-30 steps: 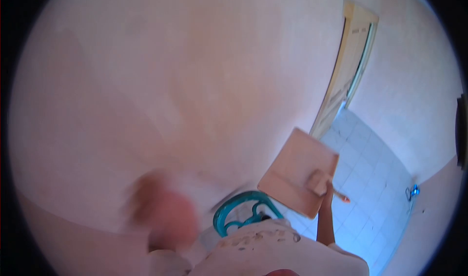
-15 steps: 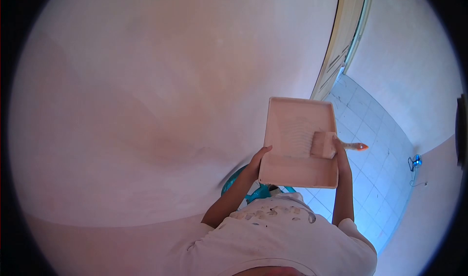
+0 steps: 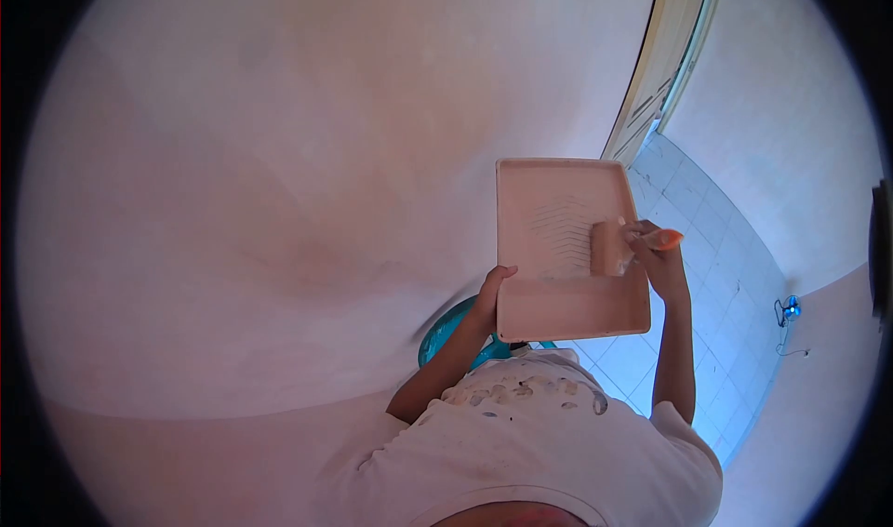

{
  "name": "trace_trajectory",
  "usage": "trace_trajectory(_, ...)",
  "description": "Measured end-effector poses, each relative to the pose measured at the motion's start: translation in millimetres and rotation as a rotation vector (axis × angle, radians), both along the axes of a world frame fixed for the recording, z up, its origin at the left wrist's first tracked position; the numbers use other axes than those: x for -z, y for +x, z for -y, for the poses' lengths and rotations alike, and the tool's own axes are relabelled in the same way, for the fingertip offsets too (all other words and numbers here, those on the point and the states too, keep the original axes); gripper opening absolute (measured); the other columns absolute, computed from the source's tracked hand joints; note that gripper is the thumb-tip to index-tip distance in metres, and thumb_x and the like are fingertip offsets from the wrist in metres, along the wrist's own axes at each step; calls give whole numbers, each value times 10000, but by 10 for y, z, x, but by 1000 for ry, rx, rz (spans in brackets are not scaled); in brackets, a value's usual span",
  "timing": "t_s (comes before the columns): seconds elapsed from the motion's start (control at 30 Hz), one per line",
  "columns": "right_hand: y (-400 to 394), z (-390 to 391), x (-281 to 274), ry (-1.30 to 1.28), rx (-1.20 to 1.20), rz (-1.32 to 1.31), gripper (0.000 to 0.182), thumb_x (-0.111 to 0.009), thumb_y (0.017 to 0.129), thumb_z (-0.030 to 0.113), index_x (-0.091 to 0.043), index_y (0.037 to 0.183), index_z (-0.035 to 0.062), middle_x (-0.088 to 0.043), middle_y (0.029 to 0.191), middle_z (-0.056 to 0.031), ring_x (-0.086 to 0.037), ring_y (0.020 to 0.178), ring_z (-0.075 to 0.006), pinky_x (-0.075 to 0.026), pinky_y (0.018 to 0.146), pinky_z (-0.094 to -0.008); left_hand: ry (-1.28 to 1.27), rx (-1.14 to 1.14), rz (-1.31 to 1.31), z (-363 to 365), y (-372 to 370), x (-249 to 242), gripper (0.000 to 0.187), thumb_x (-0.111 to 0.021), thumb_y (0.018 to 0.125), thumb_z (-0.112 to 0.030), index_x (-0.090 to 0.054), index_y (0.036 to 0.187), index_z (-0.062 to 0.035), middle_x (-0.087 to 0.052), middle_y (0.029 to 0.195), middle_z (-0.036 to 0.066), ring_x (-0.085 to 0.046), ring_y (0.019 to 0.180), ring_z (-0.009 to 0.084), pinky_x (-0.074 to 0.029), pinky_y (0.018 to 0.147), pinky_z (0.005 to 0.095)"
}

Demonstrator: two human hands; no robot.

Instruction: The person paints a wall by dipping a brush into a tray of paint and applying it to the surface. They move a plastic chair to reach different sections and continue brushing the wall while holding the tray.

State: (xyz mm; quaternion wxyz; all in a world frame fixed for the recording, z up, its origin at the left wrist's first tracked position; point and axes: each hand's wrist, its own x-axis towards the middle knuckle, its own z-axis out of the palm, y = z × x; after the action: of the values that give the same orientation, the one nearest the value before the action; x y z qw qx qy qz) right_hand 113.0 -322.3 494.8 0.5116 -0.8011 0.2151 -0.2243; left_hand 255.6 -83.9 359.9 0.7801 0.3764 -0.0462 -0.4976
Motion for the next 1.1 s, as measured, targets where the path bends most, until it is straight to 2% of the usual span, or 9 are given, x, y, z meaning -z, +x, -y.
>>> trace_trajectory(0.13,361,-127,-249,34,-70,43,206,-725,873,141,-689,996,-19,-702,919,-57,-606,767,-100,-512,720,-278,-39,-42,-19,57,48,83,655,-529,885,-430,-452,1356,19,-595,1224,211,-612,1094,309,-484,956,417)
trace_trajectory(0.27,766,-402,-381,-71,-359,43,233,-718,875,154,-684,1024,-22,-700,951,-62,-626,774,-109,-526,701,-261,-71,-33,-14,52,7,29,622,-514,893,-431,-488,1327,13,-615,1198,189,-625,1071,291,-498,932,405)
trace_trajectory(0.4,1126,-606,-142,-214,-526,-6,233,-718,864,141,-679,1027,-21,-693,993,-66,-647,764,-123,-547,678,-263,-54,-12,105,57,107,302,563,-512,891,-432,-565,1254,-4,-645,1140,179,-640,1032,281,-509,901,396)
trace_trajectory(0.53,1164,-603,-305,-72,-481,-170,195,-710,849,111,-687,1000,-11,-694,985,-64,-651,771,-123,-551,671,-278,-45,-32,11,6,35,16,538,-521,885,-432,-593,1215,-14,-657,1110,175,-647,1002,280,-512,887,387)
trace_trajectory(0.67,1100,-154,-594,157,-429,93,161,-661,869,161,-687,928,13,-673,882,-48,-584,633,-93,-489,579,-249,-47,-55,19,-5,36,-5,581,-534,882,-436,-543,1272,-5,-636,1160,176,-634,1037,282,-504,908,397)
trace_trajectory(0.87,604,470,-1105,348,-348,540,285,-585,901,231,-659,1025,-14,-665,916,-72,-595,612,-114,-494,573,-255,-26,-80,48,-30,-61,-157,677,-550,873,-439,-445,1375,3,-579,1263,198,-591,1132,290,-479,959,412)
trace_trajectory(0.97,525,624,-1078,619,-379,858,334,-570,910,245,-618,1120,-10,-652,1024,-83,-651,781,-144,-541,647,-287,-38,-69,32,-16,-91,-297,677,-556,868,-430,-444,1374,6,-576,1260,201,-587,1135,296,-475,964,416)
trace_trajectory(1.07,539,544,-1013,629,-301,827,334,-571,914,253,-620,1110,-13,-649,1061,-89,-650,851,-153,-544,676,-309,-41,-78,60,19,-104,-335,659,-559,863,-420,-457,1355,7,-585,1233,198,-593,1116,297,-479,959,416)
trace_trajectory(1.1,574,486,-973,483,-316,735,338,-565,911,248,-620,1112,-17,-652,1061,-92,-647,847,-160,-546,705,-321,-42,-90,86,-1,-122,-383,651,-560,860,-415,-462,1346,7,-588,1221,197,-597,1105,295,-482,955,414)
